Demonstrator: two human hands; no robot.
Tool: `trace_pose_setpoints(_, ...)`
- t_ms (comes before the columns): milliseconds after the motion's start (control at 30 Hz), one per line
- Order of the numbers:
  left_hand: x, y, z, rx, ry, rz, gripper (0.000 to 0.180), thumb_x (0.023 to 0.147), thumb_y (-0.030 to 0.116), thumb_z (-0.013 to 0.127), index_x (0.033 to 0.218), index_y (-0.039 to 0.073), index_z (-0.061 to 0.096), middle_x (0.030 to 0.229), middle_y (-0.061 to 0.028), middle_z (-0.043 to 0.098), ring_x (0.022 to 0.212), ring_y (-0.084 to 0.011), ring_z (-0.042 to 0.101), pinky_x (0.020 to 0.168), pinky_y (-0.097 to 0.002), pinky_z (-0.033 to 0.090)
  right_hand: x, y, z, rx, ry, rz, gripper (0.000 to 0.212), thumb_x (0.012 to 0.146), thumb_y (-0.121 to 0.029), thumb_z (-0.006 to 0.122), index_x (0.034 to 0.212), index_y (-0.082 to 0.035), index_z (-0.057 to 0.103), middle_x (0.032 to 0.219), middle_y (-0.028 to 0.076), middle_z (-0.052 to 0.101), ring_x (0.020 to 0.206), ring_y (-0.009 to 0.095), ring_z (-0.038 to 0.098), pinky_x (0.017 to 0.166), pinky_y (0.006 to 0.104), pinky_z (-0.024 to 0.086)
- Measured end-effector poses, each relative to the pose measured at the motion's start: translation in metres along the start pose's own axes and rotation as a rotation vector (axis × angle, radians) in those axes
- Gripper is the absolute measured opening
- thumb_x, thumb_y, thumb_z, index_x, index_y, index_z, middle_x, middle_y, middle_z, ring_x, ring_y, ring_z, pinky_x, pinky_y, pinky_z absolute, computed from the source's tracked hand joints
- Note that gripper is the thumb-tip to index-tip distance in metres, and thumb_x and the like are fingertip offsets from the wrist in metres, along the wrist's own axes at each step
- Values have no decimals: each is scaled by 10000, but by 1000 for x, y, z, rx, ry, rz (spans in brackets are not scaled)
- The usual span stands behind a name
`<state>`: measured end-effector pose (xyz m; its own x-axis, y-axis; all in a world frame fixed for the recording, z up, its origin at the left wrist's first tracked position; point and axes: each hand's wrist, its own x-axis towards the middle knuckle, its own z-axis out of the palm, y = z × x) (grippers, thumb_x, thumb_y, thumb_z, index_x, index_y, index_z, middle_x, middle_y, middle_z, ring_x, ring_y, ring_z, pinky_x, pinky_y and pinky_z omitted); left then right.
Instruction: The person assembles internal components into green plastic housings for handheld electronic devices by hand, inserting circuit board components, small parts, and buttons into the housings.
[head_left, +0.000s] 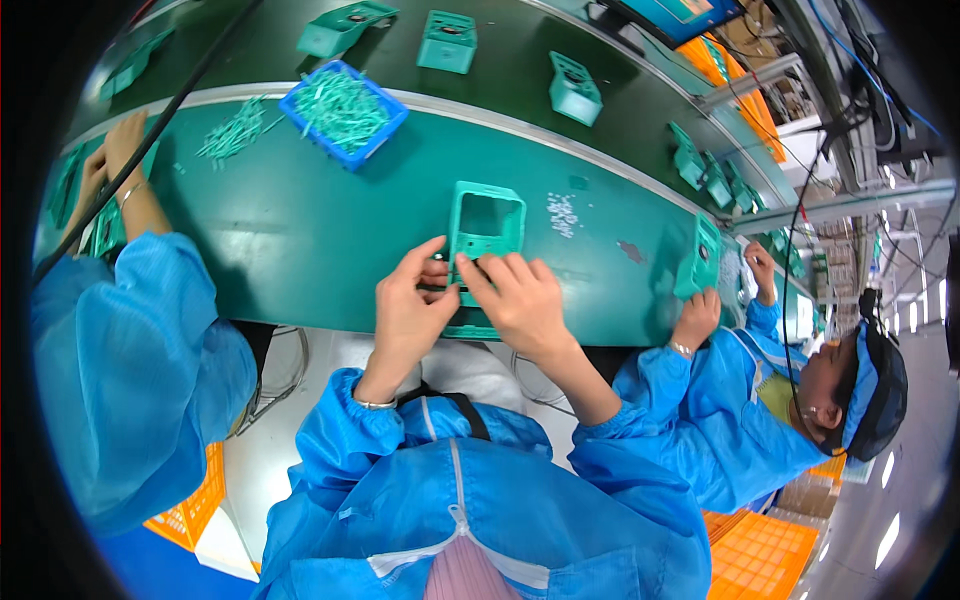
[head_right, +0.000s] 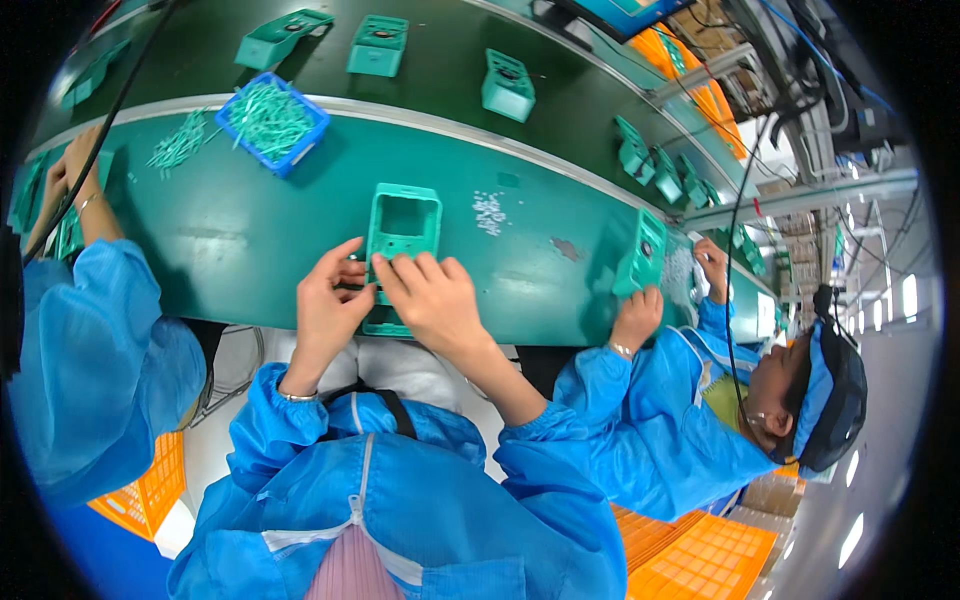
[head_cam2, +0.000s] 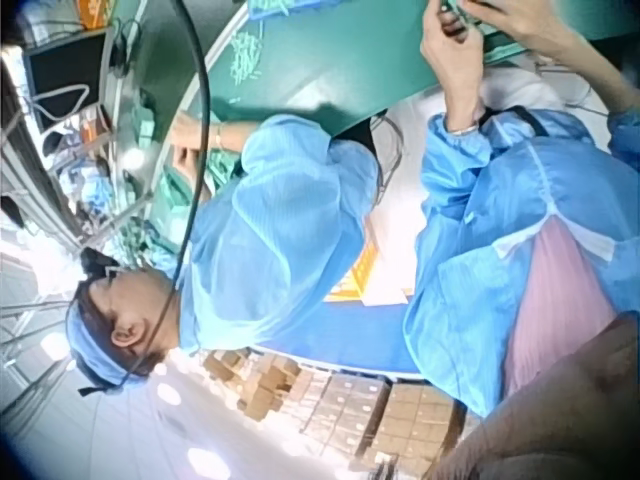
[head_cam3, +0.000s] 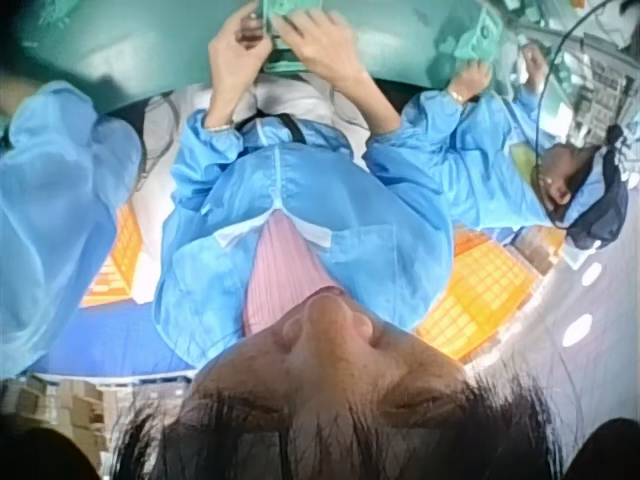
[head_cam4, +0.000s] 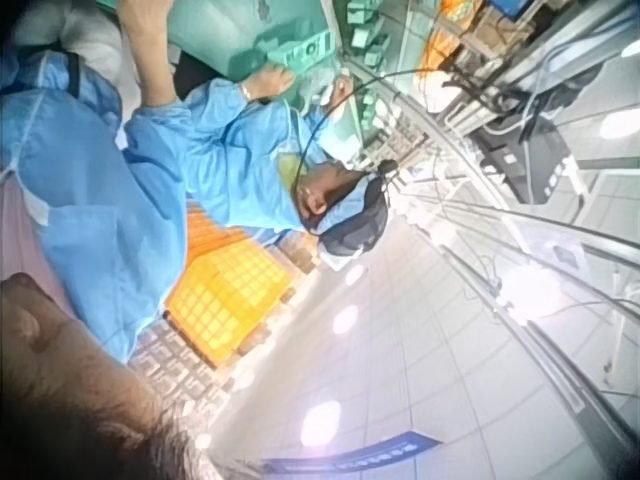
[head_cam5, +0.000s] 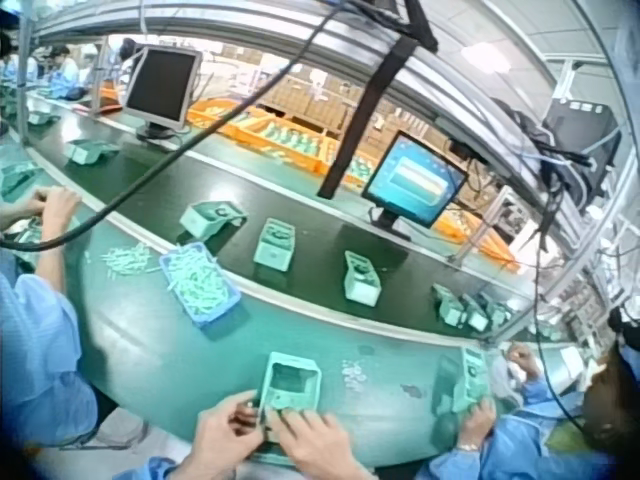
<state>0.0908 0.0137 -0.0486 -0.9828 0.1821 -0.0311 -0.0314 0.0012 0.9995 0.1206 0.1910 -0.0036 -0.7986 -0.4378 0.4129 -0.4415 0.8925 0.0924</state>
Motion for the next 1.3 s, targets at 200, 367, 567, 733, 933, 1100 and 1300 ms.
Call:
trace_pose_setpoints(200, 0, 3, 3, 16, 3, 33, 563, 870, -73, 738, 1418, -20, 617, 1060, -129, 747, 958, -176, 748, 769, -295, 637, -17, 43, 8, 419, 347, 252, 306, 898, -47, 724, 1200, -85, 750, 996, 77, 688, 888, 241, 672, 704, 379, 522)
trace_pose_setpoints(367, -1, 2, 4, 19, 58, 24, 554, 890, -79, 716, 1430, -19, 607, 1089, -126, 751, 979, -167, 733, 799, -290, 624, -56, 109, 12, 477, 373, 864, 61, 968, -22, 713, 1012, -15, 755, 957, 147, 717, 831, 248, 710, 703, 366, 558)
trace_pose_setpoints(567, 1, 0, 13, -13, 129, 64, 557, 912, -76, 709, 1451, -14, 583, 1102, -98, 740, 998, -152, 712, 831, -285, 613, -56, 125, 32, 188, 279, 616, 51, 926, -32, 757, 972, -12, 754, 953, 123, 719, 793, 267, 716, 681, 364, 563)
trace_pose_setpoints(733, -3, 4, 4, 23, 91, 106, 622, 910, -81, 713, 1499, -3, 529, 1130, -111, 729, 1010, -176, 716, 859, -299, 613, -58, 117, 32, -31, 172, 623, 51, 895, -64, 765, 934, -75, 734, 915, 77, 664, 883, 304, 697, 692, 451, 567)
trace_pose_setpoints(933, -5, 23, -19, 110, -112, -13, 750, 885, -92, 730, 1566, 33, 443, 1077, -141, 721, 956, -186, 726, 820, -308, 612, -59, 122, 30, 20, 193, 604, 55, 887, -57, 763, 927, -71, 728, 916, 81, 671, 857, 316, 693, 696, 444, 562)
trace_pose_setpoints(1100, -14, 21, 2, 44, -159, -85, 904, 854, -91, 786, 1619, 53, 327, 967, -134, 727, 865, -194, 745, 770, -320, 620, -55, 118, 21, 106, 204, 674, 34, 902, -45, 755, 923, -57, 731, 903, 87, 678, 797, 320, 689, 686, 428, 549)
trace_pose_setpoints(1300, -21, 21, 15, 49, -113, -82, 862, 822, -88, 828, 1561, 64, 412, 987, -125, 715, 865, -172, 716, 726, -295, 605, -43, 53, -23, 495, 303, 650, 58, 886, 33, 765, 916, -6, 735, 835, 104, 667, 699, 202, 654, 602, 325, 499)
